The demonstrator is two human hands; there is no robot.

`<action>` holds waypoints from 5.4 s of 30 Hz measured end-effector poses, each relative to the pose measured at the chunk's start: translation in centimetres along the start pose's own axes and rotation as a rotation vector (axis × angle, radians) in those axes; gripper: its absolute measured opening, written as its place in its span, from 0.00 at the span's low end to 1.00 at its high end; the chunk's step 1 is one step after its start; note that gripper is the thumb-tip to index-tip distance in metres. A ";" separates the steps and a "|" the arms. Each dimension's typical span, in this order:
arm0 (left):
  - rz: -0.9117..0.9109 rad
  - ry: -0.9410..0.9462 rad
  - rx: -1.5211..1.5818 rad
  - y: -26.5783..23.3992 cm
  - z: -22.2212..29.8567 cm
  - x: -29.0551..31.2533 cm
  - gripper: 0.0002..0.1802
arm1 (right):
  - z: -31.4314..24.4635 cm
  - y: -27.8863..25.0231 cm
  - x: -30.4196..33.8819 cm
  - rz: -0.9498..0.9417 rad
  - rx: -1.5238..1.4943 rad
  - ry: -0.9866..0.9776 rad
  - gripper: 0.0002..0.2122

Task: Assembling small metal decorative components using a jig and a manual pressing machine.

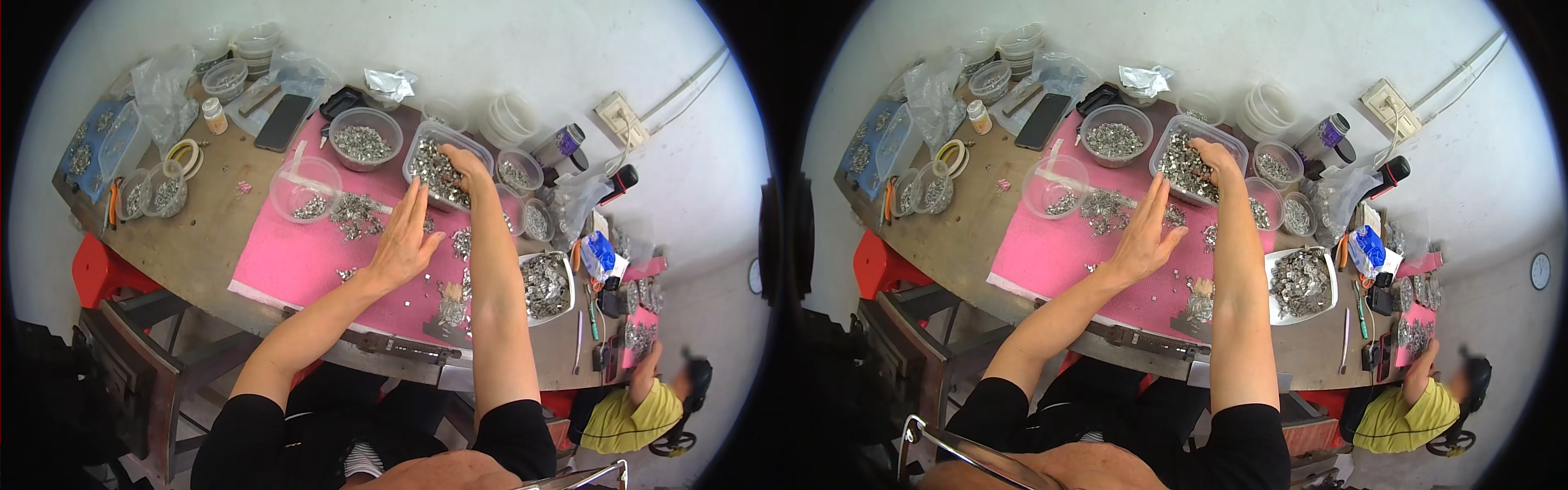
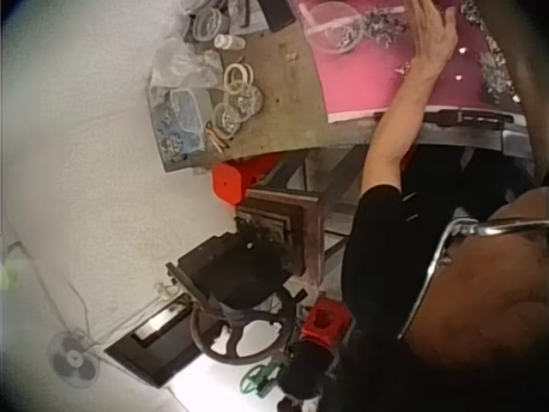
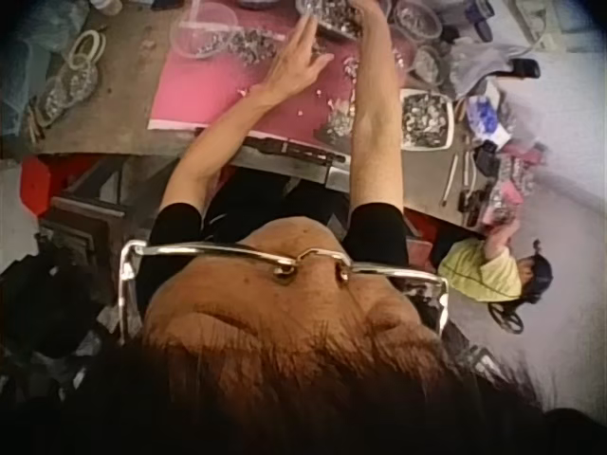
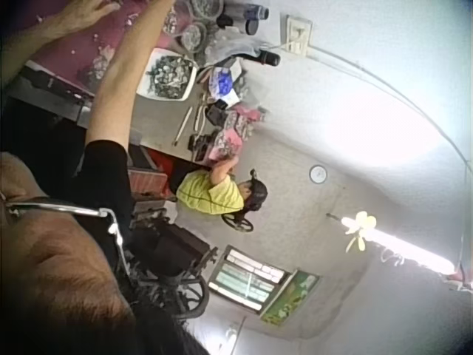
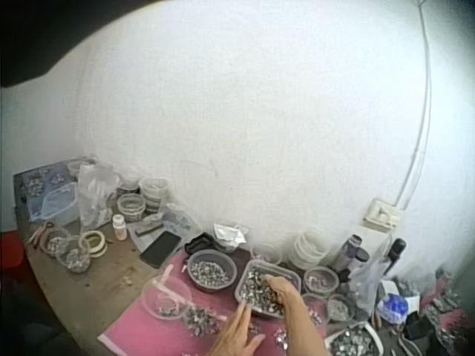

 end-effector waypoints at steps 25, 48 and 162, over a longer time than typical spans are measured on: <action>-0.250 -0.003 -0.546 1.2 -1.6 8.4 0.63 | 10.9 8.8 17.6 0.436 0.151 -0.672 0.17; -0.215 0.049 -0.062 -6.2 -1.3 8.1 0.09 | 11.5 5.8 24.9 -0.019 0.350 -0.673 0.12; -0.646 0.375 -0.241 -3.5 0.5 11.3 0.05 | 17.8 6.0 30.6 0.282 0.386 -0.883 0.04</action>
Point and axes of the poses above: each hand's wrist, its own x-axis away from the middle knuckle, its own y-axis out of the palm, z = x × y, the point moved 3 cm from there along -x, towards the middle knuckle, and after that the axes turned 4 degrees about -x, right-handed, at the moved point
